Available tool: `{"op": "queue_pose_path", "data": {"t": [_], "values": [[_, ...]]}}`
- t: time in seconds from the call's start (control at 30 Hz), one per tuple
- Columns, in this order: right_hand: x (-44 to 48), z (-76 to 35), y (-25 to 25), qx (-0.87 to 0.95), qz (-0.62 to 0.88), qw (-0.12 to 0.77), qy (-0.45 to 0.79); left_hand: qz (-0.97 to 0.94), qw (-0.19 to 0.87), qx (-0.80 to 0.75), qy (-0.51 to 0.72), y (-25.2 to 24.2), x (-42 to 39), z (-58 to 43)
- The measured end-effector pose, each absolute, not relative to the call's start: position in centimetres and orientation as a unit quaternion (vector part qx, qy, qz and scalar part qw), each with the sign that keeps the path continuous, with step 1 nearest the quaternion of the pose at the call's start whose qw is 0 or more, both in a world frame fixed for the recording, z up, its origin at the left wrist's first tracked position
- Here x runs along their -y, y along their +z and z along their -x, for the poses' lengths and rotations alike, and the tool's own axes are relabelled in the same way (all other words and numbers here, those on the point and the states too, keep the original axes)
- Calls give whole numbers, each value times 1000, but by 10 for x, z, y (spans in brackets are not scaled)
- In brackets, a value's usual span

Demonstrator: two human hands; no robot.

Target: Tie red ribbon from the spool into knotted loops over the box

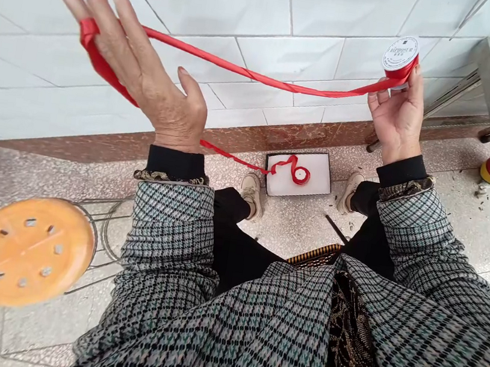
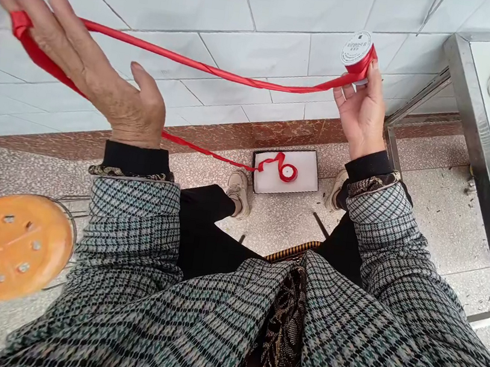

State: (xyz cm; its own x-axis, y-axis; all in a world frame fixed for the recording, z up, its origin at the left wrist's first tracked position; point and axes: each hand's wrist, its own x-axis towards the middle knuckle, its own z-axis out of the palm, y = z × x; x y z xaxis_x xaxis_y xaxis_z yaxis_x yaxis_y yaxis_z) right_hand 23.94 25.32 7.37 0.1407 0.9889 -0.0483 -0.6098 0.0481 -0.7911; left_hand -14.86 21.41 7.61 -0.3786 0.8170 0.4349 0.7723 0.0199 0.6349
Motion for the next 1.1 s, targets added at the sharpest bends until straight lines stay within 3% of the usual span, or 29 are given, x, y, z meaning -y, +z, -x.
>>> {"op": "queue_pose_path", "data": {"t": [0.1, 0.3, 0.47, 0.53, 0.63, 0.8, 0.93, 1.1], "values": [[-254, -239, 70, 286, 358, 659, 596, -628, -48, -677, 380, 70, -215, 148], [-256, -243, 63, 360, 353, 632, 589, -589, 133, -708, 365, 49, -234, 153], [-246, -227, 64, 377, 369, 634, 566, -610, 240, -751, 75, 33, -240, 140], [-239, -213, 63, 397, 384, 611, 567, -634, 255, -730, 17, 30, -239, 126], [-228, -191, 58, 416, 403, 546, 605, -670, 306, -656, 166, 30, -236, 96], [-216, -165, 48, 425, 398, 469, 664, -624, 546, -395, 396, 30, -224, 36], [-215, -161, 45, 448, 391, 507, 624, -559, 611, -335, 450, 26, -215, 5], [-214, -160, 46, 470, 421, 521, 574, -515, 675, -304, 433, 17, -211, -8]]}}
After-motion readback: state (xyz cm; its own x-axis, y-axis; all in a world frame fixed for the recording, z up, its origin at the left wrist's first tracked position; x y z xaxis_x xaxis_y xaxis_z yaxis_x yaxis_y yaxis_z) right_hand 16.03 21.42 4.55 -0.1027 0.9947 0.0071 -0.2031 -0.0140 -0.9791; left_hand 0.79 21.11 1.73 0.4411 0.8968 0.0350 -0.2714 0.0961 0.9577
